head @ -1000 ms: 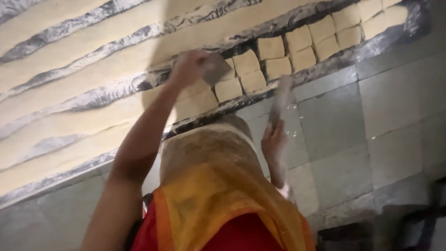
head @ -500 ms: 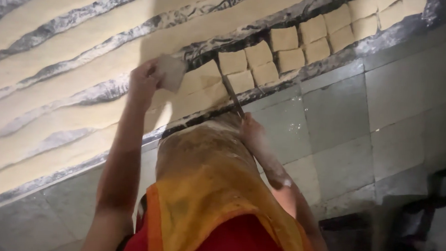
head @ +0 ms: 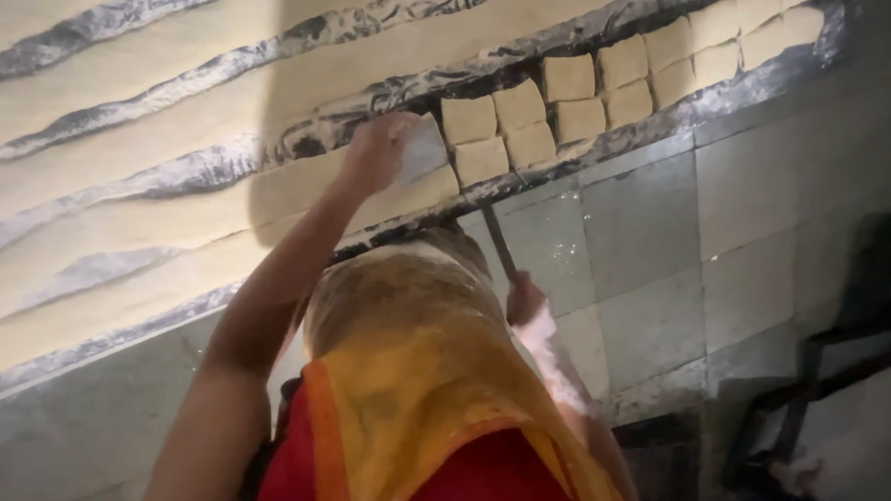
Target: Cutting long strips of dough into small rectangular squares using a large knife on a flour-covered table.
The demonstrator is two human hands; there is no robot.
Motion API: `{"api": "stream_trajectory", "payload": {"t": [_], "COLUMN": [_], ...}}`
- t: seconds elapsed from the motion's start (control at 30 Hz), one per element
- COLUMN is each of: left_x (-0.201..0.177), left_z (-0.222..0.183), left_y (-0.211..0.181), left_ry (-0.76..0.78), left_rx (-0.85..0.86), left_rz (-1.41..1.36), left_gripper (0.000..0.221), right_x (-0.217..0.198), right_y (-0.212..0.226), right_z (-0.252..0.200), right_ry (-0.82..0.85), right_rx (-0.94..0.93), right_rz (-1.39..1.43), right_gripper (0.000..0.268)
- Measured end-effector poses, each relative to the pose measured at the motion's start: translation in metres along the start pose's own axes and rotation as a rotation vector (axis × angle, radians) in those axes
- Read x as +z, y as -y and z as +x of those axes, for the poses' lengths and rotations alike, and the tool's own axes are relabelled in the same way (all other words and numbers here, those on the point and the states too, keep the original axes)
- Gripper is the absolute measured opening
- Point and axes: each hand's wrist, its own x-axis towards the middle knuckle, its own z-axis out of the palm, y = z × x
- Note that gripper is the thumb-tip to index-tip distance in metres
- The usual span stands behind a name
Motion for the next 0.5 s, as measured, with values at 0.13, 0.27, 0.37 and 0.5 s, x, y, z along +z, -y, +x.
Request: {"api": "stream_trajectory", "payload": {"t": [0.13, 0.27, 0.37, 0.5], "left_x": [0.034, 0.03, 0.032, 0.023], "left_z": [0.021, 0.013, 0.009, -0.01], "left_y": [0.048, 0.038, 0.032, -0.004], "left_ry": [-0.18, -0.168, -0.162, -0.298], "left_rx": [0.482, 0.458, 0.458, 0.473], "left_rz": [0.246, 0.207, 0.219, 0.542], "left_gripper": [0.039, 0.037, 0.039, 0.044], "right_x": [0.011, -0.014, -0.019, -0.005], "right_y": [-0.073, 0.012, 0.041, 0.04], "right_z": [-0.011, -0.019, -0.013, 0.001], "right_ry": [-0.369, -0.291, -0.247, -0.307], "right_rx": [-0.366, -0.051, 0.035, -0.089], "right_rz": [-0.322, -0.126, -0.104, -0.157], "right_gripper": [0.037, 0.02, 0.017, 0.02]}}
